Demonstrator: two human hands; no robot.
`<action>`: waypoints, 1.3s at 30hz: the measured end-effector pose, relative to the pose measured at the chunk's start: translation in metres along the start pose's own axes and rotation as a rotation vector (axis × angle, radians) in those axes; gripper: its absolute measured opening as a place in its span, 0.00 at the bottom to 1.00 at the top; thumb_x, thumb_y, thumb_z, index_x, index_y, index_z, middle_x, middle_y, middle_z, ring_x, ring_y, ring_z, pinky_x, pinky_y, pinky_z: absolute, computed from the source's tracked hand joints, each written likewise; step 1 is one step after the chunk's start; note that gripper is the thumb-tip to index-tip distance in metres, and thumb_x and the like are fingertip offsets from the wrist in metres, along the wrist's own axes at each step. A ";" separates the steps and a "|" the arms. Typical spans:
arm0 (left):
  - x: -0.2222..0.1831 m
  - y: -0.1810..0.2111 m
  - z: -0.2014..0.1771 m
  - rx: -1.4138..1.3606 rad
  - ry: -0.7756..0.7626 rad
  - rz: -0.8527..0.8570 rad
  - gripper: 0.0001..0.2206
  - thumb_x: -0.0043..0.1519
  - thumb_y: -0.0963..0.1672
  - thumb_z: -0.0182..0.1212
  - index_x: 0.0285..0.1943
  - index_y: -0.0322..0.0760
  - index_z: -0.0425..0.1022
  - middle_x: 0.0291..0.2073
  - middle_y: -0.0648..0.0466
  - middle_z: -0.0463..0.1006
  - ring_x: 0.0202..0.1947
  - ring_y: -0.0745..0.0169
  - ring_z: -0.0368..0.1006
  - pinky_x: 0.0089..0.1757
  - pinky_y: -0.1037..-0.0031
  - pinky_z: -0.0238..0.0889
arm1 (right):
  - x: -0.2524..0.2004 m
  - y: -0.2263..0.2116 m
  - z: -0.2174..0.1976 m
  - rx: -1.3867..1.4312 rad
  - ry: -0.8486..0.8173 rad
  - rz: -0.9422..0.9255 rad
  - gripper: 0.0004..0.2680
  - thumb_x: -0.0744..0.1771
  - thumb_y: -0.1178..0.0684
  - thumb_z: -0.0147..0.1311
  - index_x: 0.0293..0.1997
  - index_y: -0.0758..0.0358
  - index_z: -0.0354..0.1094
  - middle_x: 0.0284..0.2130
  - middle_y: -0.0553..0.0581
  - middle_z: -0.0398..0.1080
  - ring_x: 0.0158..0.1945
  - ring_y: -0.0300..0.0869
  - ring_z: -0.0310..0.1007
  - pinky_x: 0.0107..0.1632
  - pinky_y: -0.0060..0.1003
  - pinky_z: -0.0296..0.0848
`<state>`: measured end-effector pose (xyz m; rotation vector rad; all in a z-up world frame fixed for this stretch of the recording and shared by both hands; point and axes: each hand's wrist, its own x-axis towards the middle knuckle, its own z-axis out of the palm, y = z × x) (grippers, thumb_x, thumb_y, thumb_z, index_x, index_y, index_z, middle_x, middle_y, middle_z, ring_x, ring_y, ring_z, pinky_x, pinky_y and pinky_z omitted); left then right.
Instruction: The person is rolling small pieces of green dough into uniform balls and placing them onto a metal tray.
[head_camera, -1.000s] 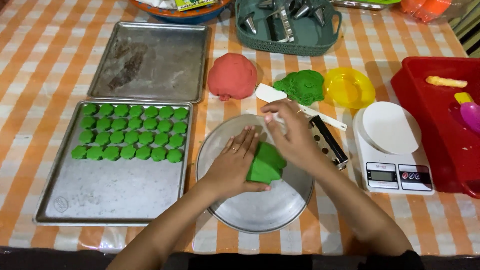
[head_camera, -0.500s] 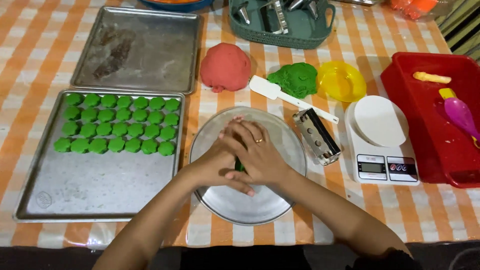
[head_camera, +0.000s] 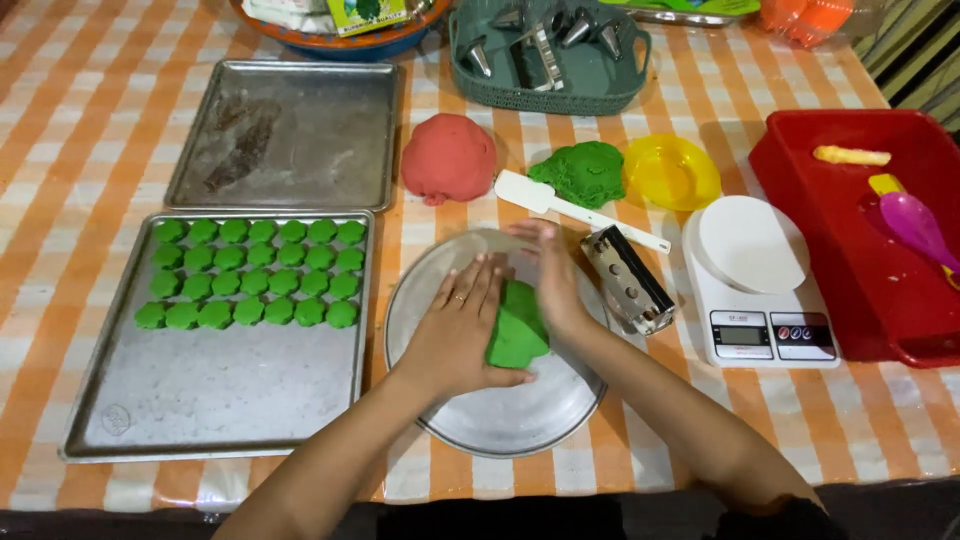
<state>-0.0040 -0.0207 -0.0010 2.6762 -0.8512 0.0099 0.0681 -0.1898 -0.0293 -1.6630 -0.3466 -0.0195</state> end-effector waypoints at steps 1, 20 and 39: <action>0.000 0.001 0.000 0.114 0.040 0.085 0.57 0.48 0.70 0.56 0.75 0.25 0.53 0.74 0.36 0.53 0.76 0.39 0.44 0.68 0.47 0.36 | -0.004 -0.002 -0.002 0.142 0.116 0.036 0.20 0.74 0.40 0.20 0.61 0.63 0.56 0.55 0.62 0.64 0.65 0.53 0.61 0.67 0.47 0.57; -0.003 -0.010 -0.023 0.319 0.771 0.399 0.04 0.60 0.43 0.66 0.32 0.46 0.78 0.19 0.61 0.72 0.24 0.64 0.75 0.31 0.76 0.70 | -0.045 -0.055 -0.030 -0.937 -0.444 -0.474 0.23 0.64 0.37 0.62 0.59 0.62 0.67 0.64 0.63 0.63 0.66 0.60 0.62 0.59 0.56 0.67; -0.001 -0.020 -0.017 -0.082 0.676 0.148 0.20 0.64 0.47 0.64 0.62 0.36 0.70 0.45 0.44 0.81 0.39 0.45 0.82 0.36 0.61 0.78 | -0.041 -0.032 -0.041 -0.081 0.109 -0.024 0.10 0.69 0.61 0.53 0.55 0.69 0.72 0.36 0.64 0.80 0.38 0.45 0.77 0.42 0.43 0.78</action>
